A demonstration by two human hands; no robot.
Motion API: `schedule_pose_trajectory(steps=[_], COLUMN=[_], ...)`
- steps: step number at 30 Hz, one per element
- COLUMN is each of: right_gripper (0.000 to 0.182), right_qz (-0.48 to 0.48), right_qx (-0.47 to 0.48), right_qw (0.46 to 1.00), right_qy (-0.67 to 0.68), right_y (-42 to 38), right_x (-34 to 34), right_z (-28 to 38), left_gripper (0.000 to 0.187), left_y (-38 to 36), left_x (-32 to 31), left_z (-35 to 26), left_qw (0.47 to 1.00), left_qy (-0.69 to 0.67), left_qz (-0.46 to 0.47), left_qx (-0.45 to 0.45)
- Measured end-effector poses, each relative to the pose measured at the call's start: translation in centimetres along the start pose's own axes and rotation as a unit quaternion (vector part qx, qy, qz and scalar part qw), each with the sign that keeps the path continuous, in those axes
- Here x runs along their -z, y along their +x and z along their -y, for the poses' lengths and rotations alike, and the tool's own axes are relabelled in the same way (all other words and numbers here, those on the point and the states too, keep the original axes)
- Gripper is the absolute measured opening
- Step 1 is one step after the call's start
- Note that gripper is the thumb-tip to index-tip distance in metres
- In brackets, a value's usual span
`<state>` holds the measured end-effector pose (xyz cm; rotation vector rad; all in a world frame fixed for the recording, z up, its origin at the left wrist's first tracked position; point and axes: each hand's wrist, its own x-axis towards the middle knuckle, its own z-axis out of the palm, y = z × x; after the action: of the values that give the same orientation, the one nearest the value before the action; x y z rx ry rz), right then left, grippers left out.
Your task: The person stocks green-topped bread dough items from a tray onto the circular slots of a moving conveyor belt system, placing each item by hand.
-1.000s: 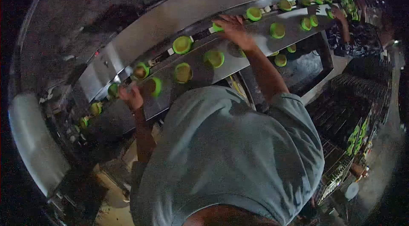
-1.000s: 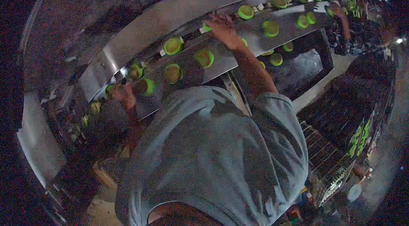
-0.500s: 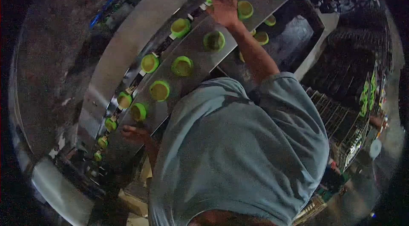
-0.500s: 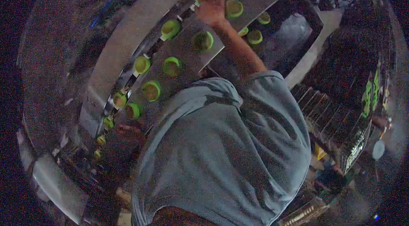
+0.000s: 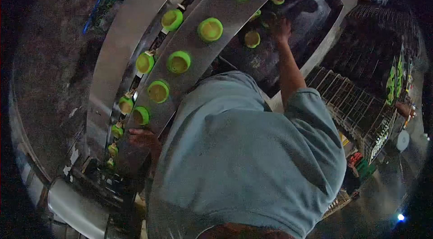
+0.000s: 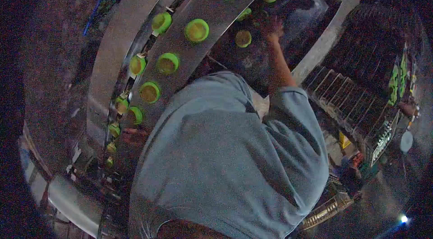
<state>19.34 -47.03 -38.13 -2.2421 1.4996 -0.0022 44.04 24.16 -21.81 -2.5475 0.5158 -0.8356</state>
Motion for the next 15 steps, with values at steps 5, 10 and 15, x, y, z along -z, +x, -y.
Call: schedule_pose_trajectory(steps=[5,10,15], right_gripper=[0.077,0.071,0.058], right_qz=[0.007,-0.015,-0.041], right_qx=[0.098,0.17,0.326], right_qw=[0.992,0.979,0.937], right_qy=[-0.08,-0.11,-0.119], right_y=[-7.9,-9.4,-6.2], right_x=[0.9,-4.1,2.9], right_z=[4.3,4.3,7.3], left_gripper=[0.041,0.039,0.038], left_y=[0.4,0.3,0.3], left_x=[0.0,0.0,-0.4], left_z=[0.1,-0.1,-0.2], left_qw=[1.0,1.0,0.999], left_qy=[0.001,0.008,0.009], left_qz=[0.006,0.009,0.013], left_qx=[-0.001,0.009,0.03])
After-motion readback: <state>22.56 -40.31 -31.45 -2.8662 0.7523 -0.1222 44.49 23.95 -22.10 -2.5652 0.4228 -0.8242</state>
